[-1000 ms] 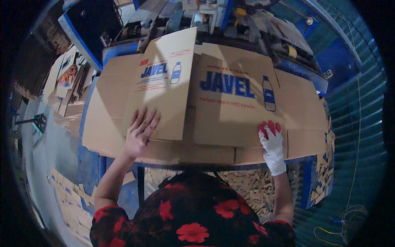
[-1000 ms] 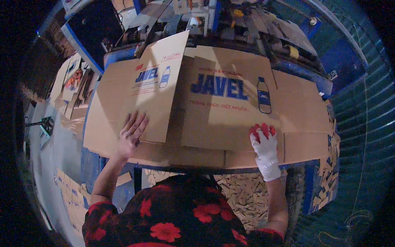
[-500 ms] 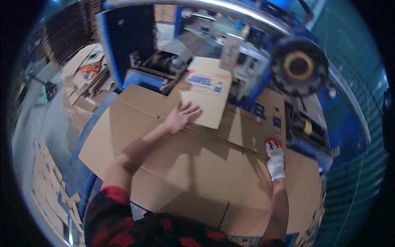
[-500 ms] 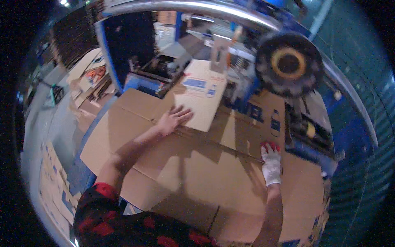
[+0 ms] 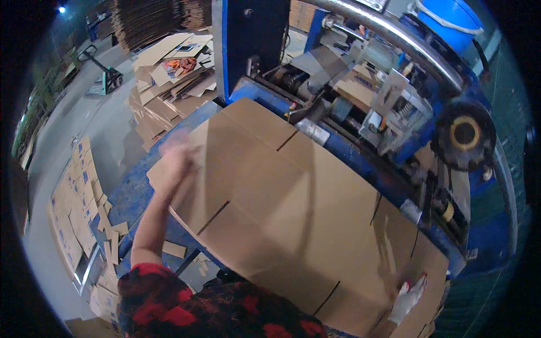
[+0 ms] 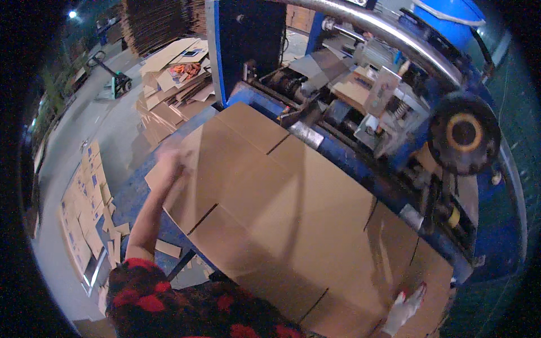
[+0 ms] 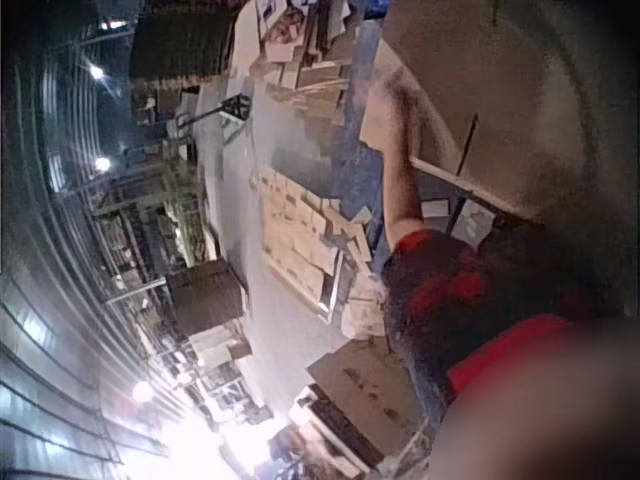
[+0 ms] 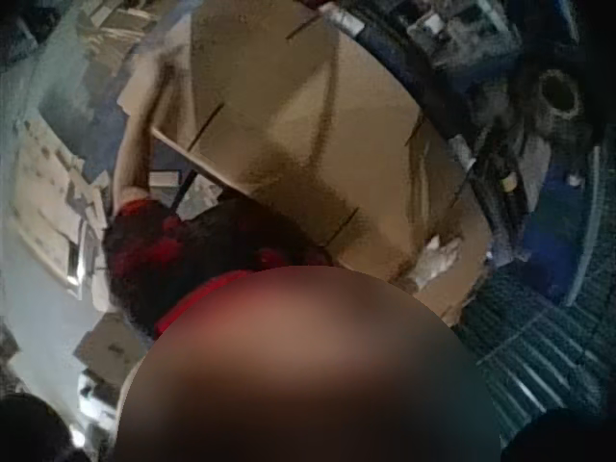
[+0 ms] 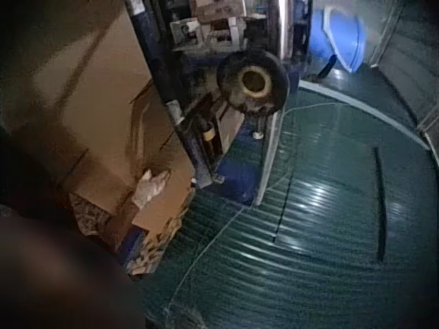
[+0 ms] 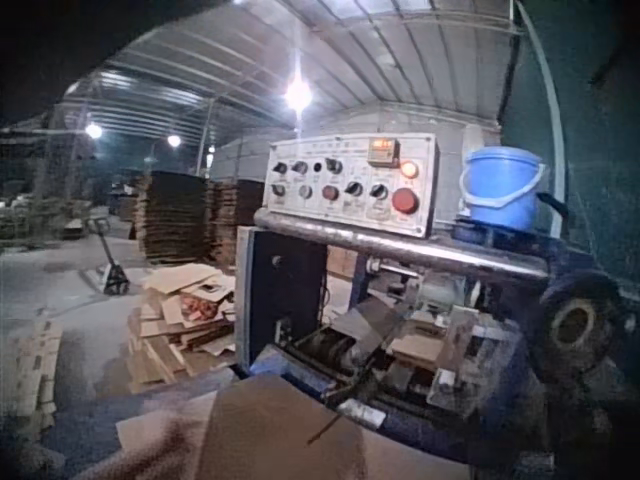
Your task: The person repeatedly folds flat cardboard sheets into boxes using a machine. They align the sheets, press them into the machine to crease and seal, then remove the finished boxes and place them aside. The process is continuous and repetitive throughout the clip.
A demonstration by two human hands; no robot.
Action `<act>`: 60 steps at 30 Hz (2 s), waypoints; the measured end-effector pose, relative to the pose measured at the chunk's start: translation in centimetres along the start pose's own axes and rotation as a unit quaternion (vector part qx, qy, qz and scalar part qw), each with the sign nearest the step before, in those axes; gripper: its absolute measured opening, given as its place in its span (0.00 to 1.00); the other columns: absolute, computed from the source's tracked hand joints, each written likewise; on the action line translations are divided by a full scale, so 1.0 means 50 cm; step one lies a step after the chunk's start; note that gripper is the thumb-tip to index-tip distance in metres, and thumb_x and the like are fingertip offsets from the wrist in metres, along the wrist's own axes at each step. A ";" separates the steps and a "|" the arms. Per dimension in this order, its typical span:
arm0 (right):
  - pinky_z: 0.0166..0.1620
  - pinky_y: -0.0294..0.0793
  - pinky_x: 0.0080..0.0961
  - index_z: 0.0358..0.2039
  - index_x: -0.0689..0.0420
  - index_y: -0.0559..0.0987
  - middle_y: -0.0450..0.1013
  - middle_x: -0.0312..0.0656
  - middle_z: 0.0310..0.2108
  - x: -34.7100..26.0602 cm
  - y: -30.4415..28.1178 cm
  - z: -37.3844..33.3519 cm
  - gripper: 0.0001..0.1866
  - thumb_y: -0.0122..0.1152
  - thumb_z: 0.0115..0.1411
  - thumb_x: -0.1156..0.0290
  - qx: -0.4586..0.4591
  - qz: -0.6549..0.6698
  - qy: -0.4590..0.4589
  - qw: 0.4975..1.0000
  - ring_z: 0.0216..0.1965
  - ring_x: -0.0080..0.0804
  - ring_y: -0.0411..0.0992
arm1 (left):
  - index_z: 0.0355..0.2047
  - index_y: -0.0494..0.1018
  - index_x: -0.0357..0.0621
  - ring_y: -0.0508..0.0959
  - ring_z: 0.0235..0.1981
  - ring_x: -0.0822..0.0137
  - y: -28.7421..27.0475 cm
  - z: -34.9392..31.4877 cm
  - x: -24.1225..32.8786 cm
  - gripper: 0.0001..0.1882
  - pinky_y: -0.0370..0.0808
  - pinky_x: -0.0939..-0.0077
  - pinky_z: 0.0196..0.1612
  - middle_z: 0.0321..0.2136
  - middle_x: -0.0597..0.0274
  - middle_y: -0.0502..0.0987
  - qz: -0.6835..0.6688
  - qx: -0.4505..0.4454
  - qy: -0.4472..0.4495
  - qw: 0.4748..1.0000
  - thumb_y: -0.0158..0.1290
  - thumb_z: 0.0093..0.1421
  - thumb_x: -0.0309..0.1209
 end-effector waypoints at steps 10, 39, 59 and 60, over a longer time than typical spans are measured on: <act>0.65 0.45 0.47 0.62 0.49 0.64 0.57 0.51 0.63 0.047 -0.085 -0.333 0.32 0.58 0.56 0.60 -0.098 -0.191 0.074 0.974 0.65 0.51 0.52 | 0.45 0.74 0.41 0.72 0.41 0.45 -0.049 -0.030 -0.259 0.27 0.68 0.56 0.47 0.35 0.47 0.78 0.323 -0.144 0.181 0.918 0.48 0.60 0.52; 0.43 0.73 0.28 0.49 0.64 0.73 0.74 0.42 0.42 0.143 -0.138 -0.376 0.22 0.60 0.52 0.81 0.152 0.580 0.356 0.716 0.41 0.28 0.72 | 0.57 0.63 0.34 0.70 0.54 0.60 -0.061 -0.134 -0.158 0.26 0.68 0.64 0.56 0.54 0.55 0.69 -0.608 -0.110 -0.128 0.776 0.53 0.62 0.33; 0.49 0.70 0.56 0.29 0.56 0.76 0.73 0.44 0.36 -0.181 -0.039 -0.412 0.09 0.60 0.44 0.74 0.001 -0.101 -0.338 0.936 0.46 0.47 0.71 | 0.61 0.63 0.57 0.53 0.65 0.38 0.032 -0.529 0.390 0.37 0.45 0.32 0.63 0.63 0.58 0.59 0.090 -0.281 0.552 0.780 0.50 0.46 0.33; 0.50 0.70 0.57 0.30 0.56 0.76 0.73 0.44 0.37 -0.191 -0.044 -0.405 0.09 0.59 0.45 0.75 -0.008 -0.101 -0.333 0.937 0.46 0.47 0.71 | 0.62 0.62 0.57 0.53 0.65 0.38 0.033 -0.530 0.388 0.37 0.44 0.32 0.63 0.63 0.59 0.59 0.100 -0.269 0.561 0.777 0.50 0.46 0.33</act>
Point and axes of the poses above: each hand's wrist, its own z-axis towards the middle knuckle, its own y-axis out of the palm, x = y × z, the point moved 10 cm from there along z, towards the middle knuckle
